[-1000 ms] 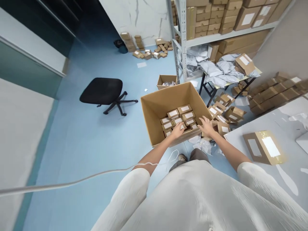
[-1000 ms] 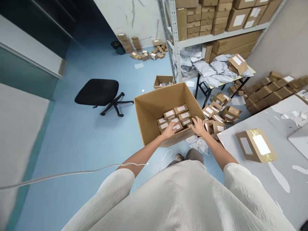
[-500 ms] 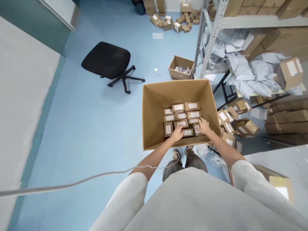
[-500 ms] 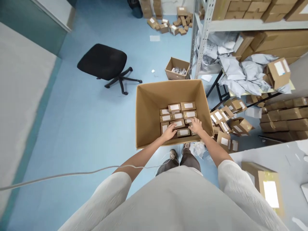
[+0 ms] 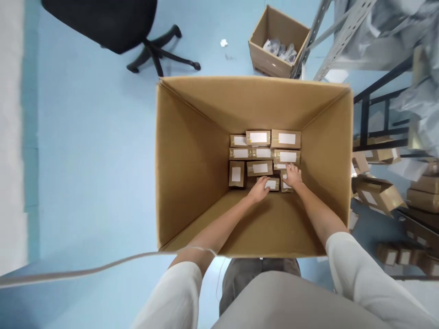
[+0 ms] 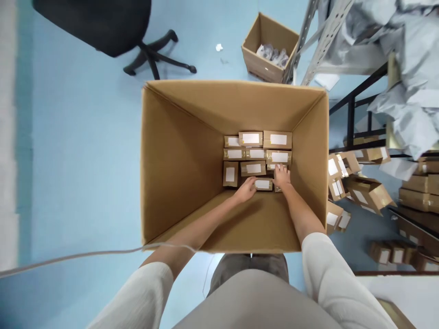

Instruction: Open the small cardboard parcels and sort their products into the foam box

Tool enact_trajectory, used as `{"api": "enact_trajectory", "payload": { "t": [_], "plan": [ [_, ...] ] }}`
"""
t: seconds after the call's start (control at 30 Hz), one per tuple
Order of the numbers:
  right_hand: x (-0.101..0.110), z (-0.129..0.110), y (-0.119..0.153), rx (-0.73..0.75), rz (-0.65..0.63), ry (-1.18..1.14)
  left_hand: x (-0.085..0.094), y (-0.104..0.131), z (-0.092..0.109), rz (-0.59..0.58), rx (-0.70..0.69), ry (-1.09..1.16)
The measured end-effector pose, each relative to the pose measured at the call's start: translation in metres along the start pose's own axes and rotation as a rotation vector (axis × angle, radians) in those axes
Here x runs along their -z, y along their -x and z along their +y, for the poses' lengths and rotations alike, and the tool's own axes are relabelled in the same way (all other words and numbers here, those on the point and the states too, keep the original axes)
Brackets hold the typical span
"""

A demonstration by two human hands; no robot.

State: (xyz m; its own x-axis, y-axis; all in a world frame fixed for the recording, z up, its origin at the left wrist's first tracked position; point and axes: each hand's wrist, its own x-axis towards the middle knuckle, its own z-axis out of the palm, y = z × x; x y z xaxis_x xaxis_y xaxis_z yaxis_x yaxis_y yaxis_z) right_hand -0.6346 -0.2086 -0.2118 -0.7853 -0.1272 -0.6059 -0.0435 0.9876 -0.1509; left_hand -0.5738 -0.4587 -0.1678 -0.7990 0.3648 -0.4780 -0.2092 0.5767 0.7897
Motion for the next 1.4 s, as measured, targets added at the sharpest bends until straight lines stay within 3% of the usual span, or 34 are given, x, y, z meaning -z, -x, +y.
{"api": "enact_trajectory", "payload": {
  "t": [0.2, 0.43, 0.77, 0.93, 1.13, 1.27, 1.4],
  "plan": [
    [-0.014, 0.009, -0.05, -0.074, -0.062, 0.048, -0.002, -0.027, -0.021, -0.016, 0.048, 0.022],
    [-0.009, 0.003, -0.054, -0.077, -0.114, 0.08, 0.021, -0.025, -0.033, -0.15, 0.112, 0.089],
    [-0.028, 0.019, -0.084, -0.075, 0.009, 0.224, -0.003, -0.021, -0.054, -0.149, 0.119, 0.191],
    [-0.03, 0.012, -0.076, -0.062, 0.004, 0.277, 0.0, -0.01, -0.054, -0.175, 0.15, 0.194],
    [-0.03, -0.003, -0.054, -0.041, 0.069, 0.272, 0.015, -0.012, -0.043, -0.123, 0.141, 0.105],
    [-0.009, -0.014, -0.035, -0.076, 0.152, 0.251, 0.03, -0.019, -0.029, -0.091, 0.095, 0.052],
    [0.03, -0.033, -0.005, -0.129, 0.204, 0.231, 0.057, -0.015, -0.004, -0.079, 0.015, 0.025]
  ]
}}
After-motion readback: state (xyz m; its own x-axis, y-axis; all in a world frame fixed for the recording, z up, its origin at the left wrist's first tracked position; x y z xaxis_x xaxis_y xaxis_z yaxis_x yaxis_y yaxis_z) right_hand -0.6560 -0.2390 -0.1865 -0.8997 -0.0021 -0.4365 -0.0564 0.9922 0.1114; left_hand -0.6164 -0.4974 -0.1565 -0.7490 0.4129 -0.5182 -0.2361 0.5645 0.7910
